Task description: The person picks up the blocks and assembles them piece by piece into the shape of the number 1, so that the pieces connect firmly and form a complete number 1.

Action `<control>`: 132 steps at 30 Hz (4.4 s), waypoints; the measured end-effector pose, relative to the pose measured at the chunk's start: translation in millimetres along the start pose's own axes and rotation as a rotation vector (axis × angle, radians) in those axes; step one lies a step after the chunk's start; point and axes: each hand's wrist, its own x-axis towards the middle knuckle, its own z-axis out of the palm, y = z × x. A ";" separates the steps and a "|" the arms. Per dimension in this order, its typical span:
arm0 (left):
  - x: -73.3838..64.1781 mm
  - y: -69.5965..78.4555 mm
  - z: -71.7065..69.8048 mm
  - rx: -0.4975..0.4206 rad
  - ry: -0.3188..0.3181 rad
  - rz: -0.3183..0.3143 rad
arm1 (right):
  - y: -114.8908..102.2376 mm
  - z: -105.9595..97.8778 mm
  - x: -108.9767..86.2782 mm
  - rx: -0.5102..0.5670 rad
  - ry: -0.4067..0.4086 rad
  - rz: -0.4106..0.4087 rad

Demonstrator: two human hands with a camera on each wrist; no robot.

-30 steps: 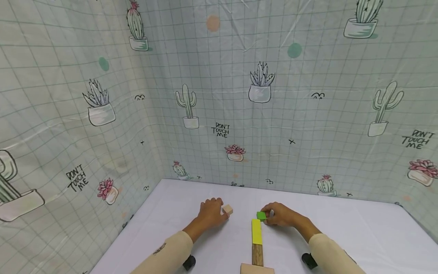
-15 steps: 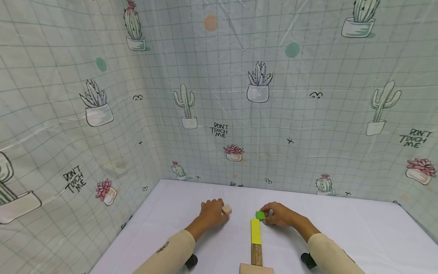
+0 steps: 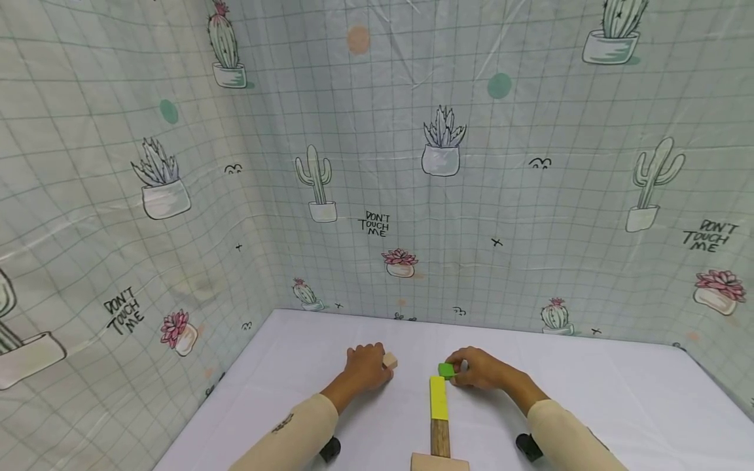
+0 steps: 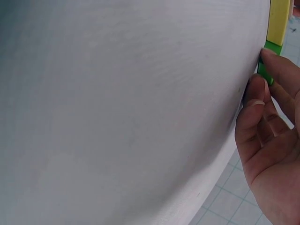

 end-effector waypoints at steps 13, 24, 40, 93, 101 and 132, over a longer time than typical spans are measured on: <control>4.1 0.0 -2.3 -0.001 -0.020 -0.003 | -2.2 -1.7 -0.8 0.013 -0.007 -0.013; 3.3 0.8 -4.7 -0.034 -0.025 -0.007 | -0.8 -1.0 -0.5 0.010 -0.009 -0.002; 5.2 -1.0 -3.2 -0.049 -0.026 0.001 | -2.4 -0.8 -1.9 0.023 0.000 -0.014; 11.4 11.3 1.6 -0.029 -0.081 0.049 | -1.4 -0.3 -1.6 0.004 0.001 0.012; 11.1 18.0 0.8 -0.043 -0.098 0.049 | -1.3 0.6 -1.8 -0.001 0.002 0.014; 13.3 32.0 9.9 -0.052 -0.107 0.084 | -3.3 1.2 -2.3 0.018 0.018 0.054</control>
